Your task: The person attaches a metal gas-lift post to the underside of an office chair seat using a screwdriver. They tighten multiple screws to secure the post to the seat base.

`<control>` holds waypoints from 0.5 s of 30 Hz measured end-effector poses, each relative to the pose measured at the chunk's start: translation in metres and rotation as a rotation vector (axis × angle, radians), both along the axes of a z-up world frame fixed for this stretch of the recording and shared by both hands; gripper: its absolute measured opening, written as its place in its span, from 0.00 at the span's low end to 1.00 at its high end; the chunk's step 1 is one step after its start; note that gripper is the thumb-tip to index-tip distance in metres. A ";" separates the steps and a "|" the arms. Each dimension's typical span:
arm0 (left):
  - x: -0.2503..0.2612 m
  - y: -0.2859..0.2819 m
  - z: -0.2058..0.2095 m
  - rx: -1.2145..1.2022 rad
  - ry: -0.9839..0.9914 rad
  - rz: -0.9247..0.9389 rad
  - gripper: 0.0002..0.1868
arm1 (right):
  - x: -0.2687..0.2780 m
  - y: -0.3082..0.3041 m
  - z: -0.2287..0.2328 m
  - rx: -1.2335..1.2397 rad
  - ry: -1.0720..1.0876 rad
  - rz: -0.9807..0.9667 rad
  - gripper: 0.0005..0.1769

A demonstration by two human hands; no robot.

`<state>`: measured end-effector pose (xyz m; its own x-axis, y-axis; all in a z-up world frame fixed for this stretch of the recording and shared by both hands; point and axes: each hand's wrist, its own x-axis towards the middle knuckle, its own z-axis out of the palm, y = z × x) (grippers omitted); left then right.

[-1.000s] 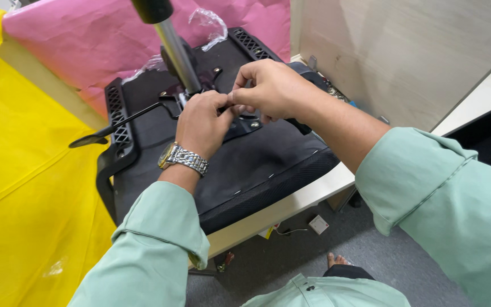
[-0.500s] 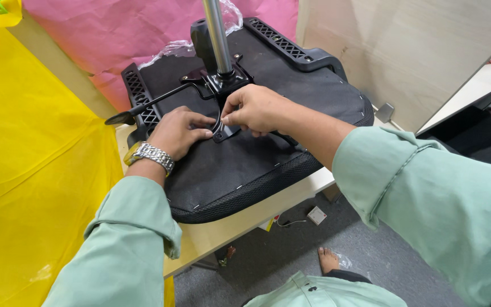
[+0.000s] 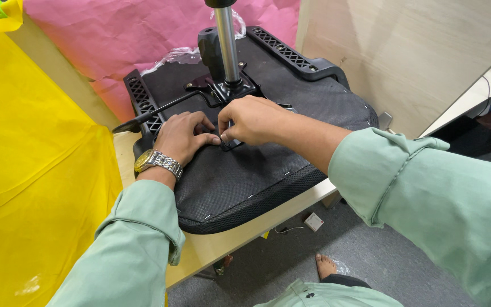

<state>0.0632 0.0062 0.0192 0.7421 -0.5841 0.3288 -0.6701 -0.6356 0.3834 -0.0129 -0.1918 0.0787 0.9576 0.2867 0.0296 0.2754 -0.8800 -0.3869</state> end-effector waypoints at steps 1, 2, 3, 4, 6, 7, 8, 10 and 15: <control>0.000 0.000 0.000 -0.003 -0.005 0.015 0.20 | 0.000 0.002 0.001 0.017 0.003 0.002 0.13; 0.000 0.001 -0.001 -0.010 -0.019 0.017 0.20 | -0.001 0.004 0.002 0.033 0.005 0.005 0.13; 0.001 0.001 -0.001 -0.017 -0.034 0.020 0.20 | 0.000 0.006 0.003 -0.013 -0.007 -0.006 0.13; 0.001 0.001 -0.003 -0.024 -0.044 0.019 0.21 | -0.001 0.007 0.004 -0.060 -0.017 -0.020 0.12; 0.001 0.000 -0.004 -0.010 -0.031 0.056 0.22 | -0.003 0.008 0.006 -0.139 -0.059 -0.014 0.11; 0.001 -0.001 -0.003 -0.002 -0.025 0.073 0.22 | -0.004 0.010 0.008 -0.172 -0.091 0.007 0.11; 0.001 0.000 -0.004 -0.004 -0.024 0.072 0.21 | -0.005 0.012 0.008 -0.205 -0.122 0.030 0.10; 0.000 0.000 -0.007 -0.008 -0.021 0.070 0.20 | -0.004 0.017 0.010 -0.243 -0.150 0.086 0.11; 0.002 -0.023 -0.013 0.057 -0.104 0.189 0.15 | 0.000 0.014 0.013 -0.405 -0.129 0.115 0.08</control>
